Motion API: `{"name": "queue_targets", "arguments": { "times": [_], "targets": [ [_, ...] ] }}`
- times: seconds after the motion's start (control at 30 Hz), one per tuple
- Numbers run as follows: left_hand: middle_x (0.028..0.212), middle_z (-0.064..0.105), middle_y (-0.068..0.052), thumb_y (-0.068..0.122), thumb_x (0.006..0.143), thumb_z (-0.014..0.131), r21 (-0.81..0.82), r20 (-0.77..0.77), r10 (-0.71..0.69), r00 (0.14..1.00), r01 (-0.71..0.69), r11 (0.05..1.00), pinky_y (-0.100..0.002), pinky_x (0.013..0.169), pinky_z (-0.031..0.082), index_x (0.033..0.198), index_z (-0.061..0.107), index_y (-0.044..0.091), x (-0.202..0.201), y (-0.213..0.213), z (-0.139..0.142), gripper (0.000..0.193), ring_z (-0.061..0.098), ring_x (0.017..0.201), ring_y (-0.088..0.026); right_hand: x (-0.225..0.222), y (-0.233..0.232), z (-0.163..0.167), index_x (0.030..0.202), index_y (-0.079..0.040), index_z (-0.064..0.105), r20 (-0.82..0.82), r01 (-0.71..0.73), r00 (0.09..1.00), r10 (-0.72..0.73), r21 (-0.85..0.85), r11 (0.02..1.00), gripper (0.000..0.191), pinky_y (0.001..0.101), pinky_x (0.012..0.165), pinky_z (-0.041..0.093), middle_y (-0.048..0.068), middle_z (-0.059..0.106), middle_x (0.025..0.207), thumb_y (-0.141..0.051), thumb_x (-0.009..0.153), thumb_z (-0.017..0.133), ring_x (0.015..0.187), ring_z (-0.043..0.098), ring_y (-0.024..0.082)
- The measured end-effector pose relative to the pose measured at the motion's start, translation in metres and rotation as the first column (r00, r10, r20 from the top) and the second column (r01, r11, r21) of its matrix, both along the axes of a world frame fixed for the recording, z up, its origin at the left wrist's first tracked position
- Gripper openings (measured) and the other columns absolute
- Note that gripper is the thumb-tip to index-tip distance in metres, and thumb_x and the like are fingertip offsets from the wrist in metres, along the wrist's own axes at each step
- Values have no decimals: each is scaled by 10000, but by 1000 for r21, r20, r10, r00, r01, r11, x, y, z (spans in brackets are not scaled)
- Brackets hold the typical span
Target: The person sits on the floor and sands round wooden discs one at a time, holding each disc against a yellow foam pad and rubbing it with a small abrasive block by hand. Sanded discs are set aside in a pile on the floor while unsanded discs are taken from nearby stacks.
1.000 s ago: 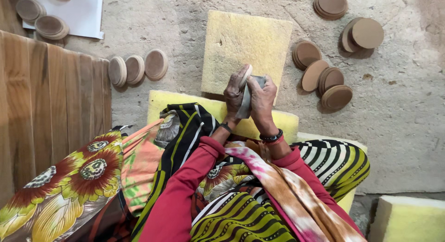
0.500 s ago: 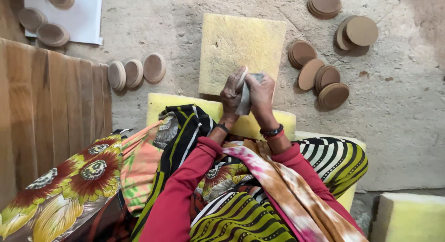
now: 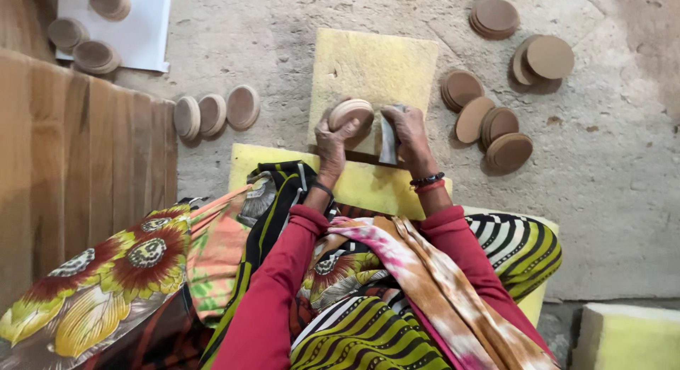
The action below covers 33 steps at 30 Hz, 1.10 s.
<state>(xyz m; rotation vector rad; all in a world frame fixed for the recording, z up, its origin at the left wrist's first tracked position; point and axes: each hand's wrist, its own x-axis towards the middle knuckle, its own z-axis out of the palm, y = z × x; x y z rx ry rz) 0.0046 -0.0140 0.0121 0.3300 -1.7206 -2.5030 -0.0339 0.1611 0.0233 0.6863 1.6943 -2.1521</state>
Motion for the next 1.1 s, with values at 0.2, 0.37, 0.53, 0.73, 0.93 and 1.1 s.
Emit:
{"name": "queue_targets", "arguments": {
  "times": [0.2, 0.37, 0.53, 0.73, 0.93, 1.1],
  "targets": [
    [1136, 669, -37, 33, 812, 823, 370, -39, 22, 999, -6, 929, -304, 983, 496, 1269, 659, 70, -15, -26, 19, 487, 626, 1051, -152, -6, 2, -12, 798, -67, 669, -26, -8, 1000, 9, 41, 999, 137, 239, 500, 400, -41, 606, 693, -135, 901, 730, 556, 512, 47],
    [1101, 678, -2, 65, 855, 802, 388, -9, 72, 997, -63, 919, -275, 971, 481, 1103, 691, 73, -18, -18, 14, 271, 620, 1053, -127, -3, 0, -10, 832, -86, 643, -66, -71, 995, 75, 59, 996, 130, 226, 519, 411, -53, 606, 703, -150, 912, 724, 575, 511, 34],
    [1043, 678, -1, 55, 906, 791, 414, 9, 71, 997, -68, 908, -260, 927, 462, 1039, 700, 71, -20, -15, 7, 161, 603, 994, -115, 0, 2, -6, 840, -93, 630, -78, -114, 989, 124, 122, 986, 152, 215, 536, 416, -55, 609, 716, -161, 914, 744, 600, 515, 26],
    [1034, 608, 10, 60, 944, 800, 387, -12, 115, 993, -101, 917, -294, 873, 465, 1094, 662, 95, -20, -18, -5, 207, 561, 970, -119, -3, 1, -2, 851, -94, 627, -125, -161, 976, 179, 142, 977, 163, 208, 549, 403, -59, 596, 724, -178, 929, 742, 617, 502, 20],
    [1268, 626, -92, 285, 930, 619, 445, 193, 414, 890, -455, 771, -425, 987, 520, 1278, 611, 68, -43, -97, -49, 410, 613, 1160, -246, -1, 1, 6, 847, -65, 643, -191, -198, 942, 275, 346, 917, 167, 244, 560, 452, -41, 599, 708, -206, 918, 697, 633, 538, 50],
    [1227, 679, -240, 270, 935, 576, 594, 169, 651, 740, -604, 532, -484, 983, 612, 1271, 570, -70, -29, -220, -55, 478, 690, 1136, -374, 4, -1, 13, 846, -42, 585, -274, -133, 929, 250, 382, 915, 224, 279, 585, 474, 1, 570, 730, -222, 916, 699, 670, 539, 74]
  ]
}}
